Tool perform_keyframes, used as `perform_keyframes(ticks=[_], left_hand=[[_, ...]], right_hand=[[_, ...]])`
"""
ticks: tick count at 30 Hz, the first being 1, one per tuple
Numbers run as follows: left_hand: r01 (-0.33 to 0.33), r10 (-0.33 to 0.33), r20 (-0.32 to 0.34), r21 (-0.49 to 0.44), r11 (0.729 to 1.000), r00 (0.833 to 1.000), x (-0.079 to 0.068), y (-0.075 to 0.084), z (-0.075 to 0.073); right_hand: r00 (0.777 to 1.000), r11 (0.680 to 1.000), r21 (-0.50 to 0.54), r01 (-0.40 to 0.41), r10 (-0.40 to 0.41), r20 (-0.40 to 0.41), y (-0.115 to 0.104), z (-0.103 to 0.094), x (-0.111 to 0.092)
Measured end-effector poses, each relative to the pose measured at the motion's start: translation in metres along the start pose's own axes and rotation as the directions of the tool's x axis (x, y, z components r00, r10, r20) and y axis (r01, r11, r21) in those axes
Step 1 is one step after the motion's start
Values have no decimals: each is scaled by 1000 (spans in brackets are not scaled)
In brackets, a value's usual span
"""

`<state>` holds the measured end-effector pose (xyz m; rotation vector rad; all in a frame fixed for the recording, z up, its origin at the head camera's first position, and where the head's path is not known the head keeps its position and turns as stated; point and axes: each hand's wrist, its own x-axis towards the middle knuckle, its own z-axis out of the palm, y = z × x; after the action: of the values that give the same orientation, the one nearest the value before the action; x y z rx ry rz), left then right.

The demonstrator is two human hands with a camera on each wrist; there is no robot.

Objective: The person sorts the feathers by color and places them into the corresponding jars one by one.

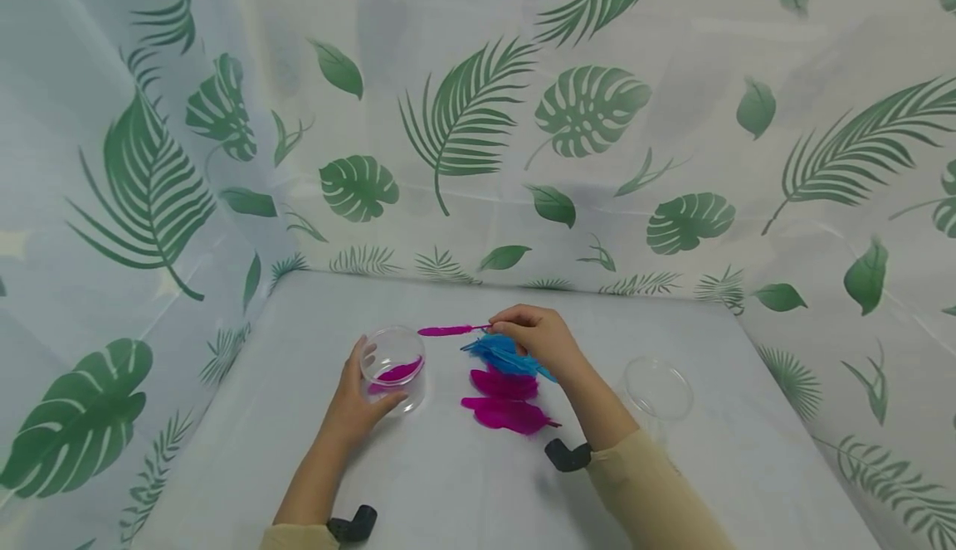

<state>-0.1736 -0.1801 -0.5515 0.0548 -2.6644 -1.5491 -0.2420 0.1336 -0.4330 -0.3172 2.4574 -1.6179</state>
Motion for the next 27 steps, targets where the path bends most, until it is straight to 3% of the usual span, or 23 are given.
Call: perform_keyframes(ticks=[4, 15, 23, 27], left_hand=[[11, -11, 9, -5, 1000, 1000, 1, 2, -1], [15, -15, 1, -16, 1000, 1000, -2, 2, 2], [-44, 44, -3, -25, 999, 999, -3, 2, -1], [-58, 57, -2, -33, 998, 998, -2, 0, -2]], right_hand=[[998, 999, -33, -6, 8, 62, -9, 17, 14], [980, 975, -206, 85, -45, 193, -23, 62, 36], [956, 927, -321, 193, -105, 272, -31, 91, 42], [948, 886, -393, 246, -136, 286, -33, 104, 43]])
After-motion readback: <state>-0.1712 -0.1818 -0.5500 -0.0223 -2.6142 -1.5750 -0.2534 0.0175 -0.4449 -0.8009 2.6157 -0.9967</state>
